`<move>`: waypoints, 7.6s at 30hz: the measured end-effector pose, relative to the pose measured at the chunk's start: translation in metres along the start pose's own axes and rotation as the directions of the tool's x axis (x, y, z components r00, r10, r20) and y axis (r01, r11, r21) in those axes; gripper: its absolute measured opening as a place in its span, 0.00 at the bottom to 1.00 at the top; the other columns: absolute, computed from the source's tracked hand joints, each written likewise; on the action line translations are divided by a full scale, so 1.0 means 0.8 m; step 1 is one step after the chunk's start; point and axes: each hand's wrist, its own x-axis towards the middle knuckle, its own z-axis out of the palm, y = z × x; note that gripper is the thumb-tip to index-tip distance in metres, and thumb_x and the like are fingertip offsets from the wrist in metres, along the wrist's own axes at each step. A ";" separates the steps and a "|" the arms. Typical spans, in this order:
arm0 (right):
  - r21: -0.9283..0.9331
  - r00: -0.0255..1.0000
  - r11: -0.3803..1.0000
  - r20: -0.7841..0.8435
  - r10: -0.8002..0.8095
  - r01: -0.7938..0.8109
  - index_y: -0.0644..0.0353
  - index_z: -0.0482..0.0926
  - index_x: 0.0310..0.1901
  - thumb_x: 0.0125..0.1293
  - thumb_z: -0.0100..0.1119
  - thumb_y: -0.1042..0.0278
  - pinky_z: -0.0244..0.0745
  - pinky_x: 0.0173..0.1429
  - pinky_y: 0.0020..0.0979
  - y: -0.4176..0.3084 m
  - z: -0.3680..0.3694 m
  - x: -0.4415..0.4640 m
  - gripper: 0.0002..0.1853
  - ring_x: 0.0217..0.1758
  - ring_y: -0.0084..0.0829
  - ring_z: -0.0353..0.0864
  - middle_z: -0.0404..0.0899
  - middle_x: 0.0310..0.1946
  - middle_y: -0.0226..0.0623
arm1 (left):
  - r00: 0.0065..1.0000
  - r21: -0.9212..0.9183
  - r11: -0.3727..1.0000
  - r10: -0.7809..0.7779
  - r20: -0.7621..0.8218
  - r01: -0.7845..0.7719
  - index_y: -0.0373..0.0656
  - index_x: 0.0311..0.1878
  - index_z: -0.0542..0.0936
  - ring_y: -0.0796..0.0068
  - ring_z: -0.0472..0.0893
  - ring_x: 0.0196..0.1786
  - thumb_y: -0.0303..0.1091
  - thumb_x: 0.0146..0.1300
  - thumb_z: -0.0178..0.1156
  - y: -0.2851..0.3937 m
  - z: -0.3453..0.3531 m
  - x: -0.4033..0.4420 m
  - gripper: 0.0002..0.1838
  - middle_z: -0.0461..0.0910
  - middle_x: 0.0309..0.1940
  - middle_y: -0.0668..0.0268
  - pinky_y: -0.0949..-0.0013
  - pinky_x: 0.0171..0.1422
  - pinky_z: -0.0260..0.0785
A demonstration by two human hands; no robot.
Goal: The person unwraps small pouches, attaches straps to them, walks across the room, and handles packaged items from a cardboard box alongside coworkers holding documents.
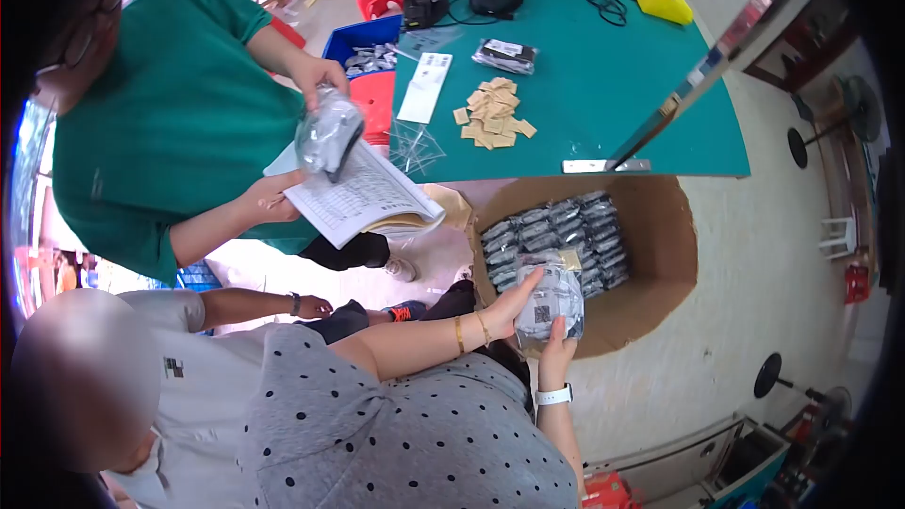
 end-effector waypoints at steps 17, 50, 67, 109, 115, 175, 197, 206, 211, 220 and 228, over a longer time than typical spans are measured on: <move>-0.241 0.779 0.748 -0.315 0.543 -0.619 0.65 0.76 0.46 0.67 0.53 0.64 0.76 0.37 0.28 0.229 -0.234 -0.088 0.13 0.33 0.28 0.80 0.81 0.32 0.38 | 0.750 0.758 0.611 0.607 -0.262 -0.230 0.37 0.53 0.73 0.65 0.79 0.42 0.53 0.64 0.54 0.228 -0.081 0.269 0.27 0.78 0.38 0.59 0.60 0.46 0.70; -0.662 0.774 0.401 -0.560 0.297 -0.633 0.63 0.69 0.59 0.59 0.61 0.66 0.62 0.65 0.47 0.327 -0.233 -0.137 0.26 0.60 0.55 0.67 0.67 0.60 0.55 | 0.996 0.932 0.360 0.055 -0.066 0.042 0.33 0.57 0.71 0.75 0.75 0.50 0.42 0.66 0.59 -0.039 -0.317 0.581 0.24 0.78 0.49 0.62 0.70 0.57 0.67; -0.443 0.920 0.837 -0.065 -0.386 0.320 0.64 0.58 0.67 0.51 0.72 0.65 0.58 0.70 0.45 -0.078 -0.115 0.126 0.43 0.72 0.56 0.53 0.45 0.71 0.59 | 0.936 0.826 0.456 0.050 0.347 -0.331 0.37 0.62 0.62 0.79 0.66 0.58 0.38 0.73 0.48 0.005 0.105 0.098 0.21 0.69 0.54 0.65 0.71 0.63 0.60; -0.678 0.869 0.550 -0.434 0.236 -0.488 0.61 0.77 0.46 0.55 0.62 0.71 0.67 0.59 0.45 0.343 -0.233 -0.130 0.15 0.55 0.49 0.72 0.73 0.52 0.48 | 0.939 0.988 0.117 0.315 -0.135 0.103 0.37 0.42 0.79 0.75 0.76 0.35 0.44 0.56 0.69 0.004 -0.397 0.671 0.20 0.81 0.33 0.68 0.70 0.41 0.69; -0.647 0.864 0.735 -0.470 -0.177 -0.201 0.65 0.77 0.40 0.59 0.56 0.83 0.73 0.48 0.38 0.219 -0.250 -0.055 0.08 0.41 0.43 0.78 0.79 0.38 0.46 | 0.994 0.825 0.558 -0.003 -0.106 0.090 0.35 0.53 0.73 0.77 0.77 0.47 0.37 0.63 0.63 0.020 -0.189 0.437 0.20 0.78 0.47 0.67 0.71 0.52 0.70; -0.667 0.860 0.611 -0.086 0.504 -0.425 0.68 0.78 0.45 0.63 0.56 0.64 0.79 0.30 0.32 0.261 -0.386 -0.128 0.16 0.28 0.32 0.82 0.82 0.28 0.42 | 0.809 0.959 -0.209 0.587 -0.032 0.190 0.42 0.42 0.81 0.52 0.82 0.42 0.46 0.59 0.56 -0.076 -0.223 0.068 0.18 0.82 0.38 0.51 0.57 0.48 0.73; 0.037 0.489 0.928 0.841 -0.229 0.372 0.70 0.75 0.54 0.72 0.48 0.57 0.73 0.59 0.34 -0.315 -0.038 -0.028 0.22 0.51 0.32 0.79 0.80 0.48 0.42 | 0.693 0.968 0.125 0.679 -0.244 0.218 0.43 0.42 0.83 0.52 0.80 0.48 0.44 0.60 0.54 -0.231 -0.316 -0.099 0.17 0.82 0.43 0.52 0.58 0.55 0.71; 0.364 0.202 0.930 0.909 -0.364 0.037 0.69 0.56 0.68 0.71 0.35 0.37 0.71 0.62 0.45 -0.496 0.101 -0.128 0.40 0.60 0.51 0.73 0.69 0.59 0.63 | 0.638 0.948 0.283 0.706 -0.308 0.144 0.42 0.44 0.83 0.53 0.80 0.49 0.46 0.61 0.52 -0.258 -0.392 -0.140 0.19 0.82 0.44 0.54 0.60 0.57 0.70; 0.370 0.224 0.929 0.904 -0.364 0.016 0.69 0.55 0.68 0.70 0.33 0.35 0.68 0.64 0.45 -0.465 0.155 -0.149 0.42 0.62 0.51 0.70 0.66 0.60 0.63 | 0.683 0.950 0.275 0.667 -0.298 0.146 0.42 0.44 0.82 0.54 0.81 0.48 0.44 0.61 0.53 -0.246 -0.405 -0.166 0.18 0.82 0.43 0.53 0.60 0.56 0.71; 0.375 0.289 0.927 0.891 -0.351 -0.029 0.69 0.52 0.69 0.68 0.29 0.32 0.62 0.67 0.46 -0.411 0.244 -0.124 0.44 0.65 0.52 0.64 0.61 0.62 0.63 | 0.632 0.937 0.348 0.721 -0.285 0.025 0.40 0.47 0.81 0.60 0.83 0.45 0.42 0.64 0.56 -0.150 -0.435 -0.189 0.16 0.83 0.40 0.54 0.65 0.51 0.73; 0.432 0.217 0.899 0.886 -0.410 -0.066 0.69 0.50 0.70 0.67 0.25 0.30 0.56 0.70 0.47 -0.412 0.299 -0.098 0.46 0.68 0.52 0.58 0.57 0.65 0.63 | 0.641 0.909 0.417 0.692 -0.333 0.022 0.40 0.48 0.81 0.65 0.82 0.44 0.42 0.64 0.57 -0.151 -0.471 -0.212 0.17 0.83 0.40 0.56 0.67 0.50 0.73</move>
